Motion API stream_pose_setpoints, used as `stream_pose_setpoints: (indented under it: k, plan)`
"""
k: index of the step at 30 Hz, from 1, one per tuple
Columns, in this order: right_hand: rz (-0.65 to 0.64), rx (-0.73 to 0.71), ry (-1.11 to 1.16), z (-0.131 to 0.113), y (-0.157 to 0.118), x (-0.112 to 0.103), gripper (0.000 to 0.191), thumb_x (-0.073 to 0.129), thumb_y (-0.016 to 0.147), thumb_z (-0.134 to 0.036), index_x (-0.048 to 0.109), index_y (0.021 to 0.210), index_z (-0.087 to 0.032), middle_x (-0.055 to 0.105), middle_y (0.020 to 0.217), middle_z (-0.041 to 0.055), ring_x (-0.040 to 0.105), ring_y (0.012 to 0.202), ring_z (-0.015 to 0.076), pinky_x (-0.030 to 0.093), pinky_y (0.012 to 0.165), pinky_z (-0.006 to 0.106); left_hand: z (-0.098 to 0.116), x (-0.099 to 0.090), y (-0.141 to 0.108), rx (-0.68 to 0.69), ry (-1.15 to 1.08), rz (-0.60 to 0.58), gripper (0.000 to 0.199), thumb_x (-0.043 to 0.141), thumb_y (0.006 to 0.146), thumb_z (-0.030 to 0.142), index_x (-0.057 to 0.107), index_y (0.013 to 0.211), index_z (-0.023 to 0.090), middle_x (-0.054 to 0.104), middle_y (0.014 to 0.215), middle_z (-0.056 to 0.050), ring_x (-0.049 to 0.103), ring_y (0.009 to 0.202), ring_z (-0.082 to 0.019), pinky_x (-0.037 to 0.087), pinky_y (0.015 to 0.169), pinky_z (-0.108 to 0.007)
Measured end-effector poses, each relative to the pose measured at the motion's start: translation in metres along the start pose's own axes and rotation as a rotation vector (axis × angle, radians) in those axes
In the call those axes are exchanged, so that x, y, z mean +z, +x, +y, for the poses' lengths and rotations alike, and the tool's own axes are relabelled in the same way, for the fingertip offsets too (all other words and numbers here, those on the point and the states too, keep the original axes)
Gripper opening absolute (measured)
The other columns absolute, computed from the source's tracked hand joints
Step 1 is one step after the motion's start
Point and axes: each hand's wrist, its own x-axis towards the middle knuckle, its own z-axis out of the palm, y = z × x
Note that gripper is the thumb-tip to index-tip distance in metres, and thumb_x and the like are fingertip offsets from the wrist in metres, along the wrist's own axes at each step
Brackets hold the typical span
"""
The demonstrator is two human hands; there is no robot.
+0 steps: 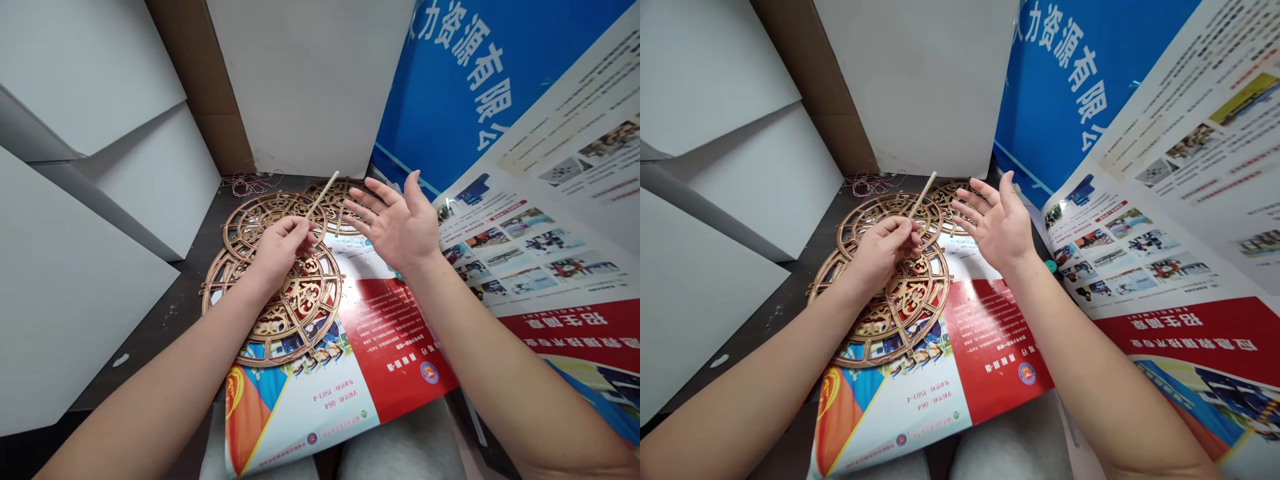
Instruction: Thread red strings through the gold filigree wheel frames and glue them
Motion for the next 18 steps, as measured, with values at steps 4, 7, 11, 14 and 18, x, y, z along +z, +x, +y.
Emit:
stream_pose_setpoints:
  k: [4, 7, 11, 14, 18]
  plan:
    - [-0.037, -0.028, -0.106, 0.003, -0.002, 0.005, 0.07, 0.061, 0.083, -0.086, 0.069, 0.125, -0.032, 0.067, 0.144, 0.0059, 0.059, 0.139, 0.0313, 0.049, 0.118, 0.053, -0.001, 0.003, -0.006, 0.094, 0.161, -0.2, 0.032, 0.073, 0.095, 0.05, 0.075, 0.097, 0.018, 0.071, 0.079, -0.003, 0.063, 0.066, -0.013, 0.051, 0.063, -0.025]
    - [-0.084, -0.073, -0.135, 0.008, -0.003, 0.009, 0.066, 0.064, 0.086, -0.081, 0.069, 0.129, -0.032, 0.064, 0.149, 0.005, 0.057, 0.142, 0.03, 0.044, 0.122, 0.052, 0.004, 0.007, -0.013, 0.13, 0.318, -0.341, 0.033, 0.065, 0.101, 0.05, 0.075, 0.095, 0.019, 0.073, 0.081, -0.003, 0.061, 0.067, -0.013, 0.048, 0.064, -0.026]
    - [-0.118, -0.072, -0.096, 0.011, -0.004, 0.013, 0.063, 0.053, 0.091, -0.084, 0.074, 0.122, -0.033, 0.065, 0.148, 0.0039, 0.055, 0.144, 0.0287, 0.044, 0.122, 0.052, 0.011, 0.011, -0.022, 0.168, 0.504, -0.462, 0.03, 0.061, 0.104, 0.044, 0.075, 0.091, 0.022, 0.074, 0.083, -0.002, 0.064, 0.072, -0.015, 0.048, 0.069, -0.027]
    - [-0.133, -0.051, -0.05, 0.009, -0.005, 0.015, 0.061, 0.049, 0.093, -0.083, 0.076, 0.116, -0.033, 0.067, 0.146, 0.0031, 0.056, 0.143, 0.0279, 0.049, 0.117, 0.051, 0.01, 0.013, -0.023, 0.141, 0.457, -0.509, 0.03, 0.06, 0.104, 0.046, 0.075, 0.093, 0.021, 0.075, 0.085, -0.003, 0.066, 0.073, -0.016, 0.049, 0.07, -0.028]
    - [-0.145, -0.052, 0.009, 0.004, -0.006, 0.017, 0.061, 0.048, 0.094, -0.083, 0.076, 0.116, -0.033, 0.069, 0.143, 0.0024, 0.061, 0.138, 0.028, 0.055, 0.11, 0.052, 0.002, 0.011, -0.015, 0.078, 0.308, -0.331, 0.038, 0.058, 0.102, 0.052, 0.073, 0.095, 0.018, 0.071, 0.08, -0.004, 0.06, 0.064, -0.015, 0.048, 0.062, -0.027]
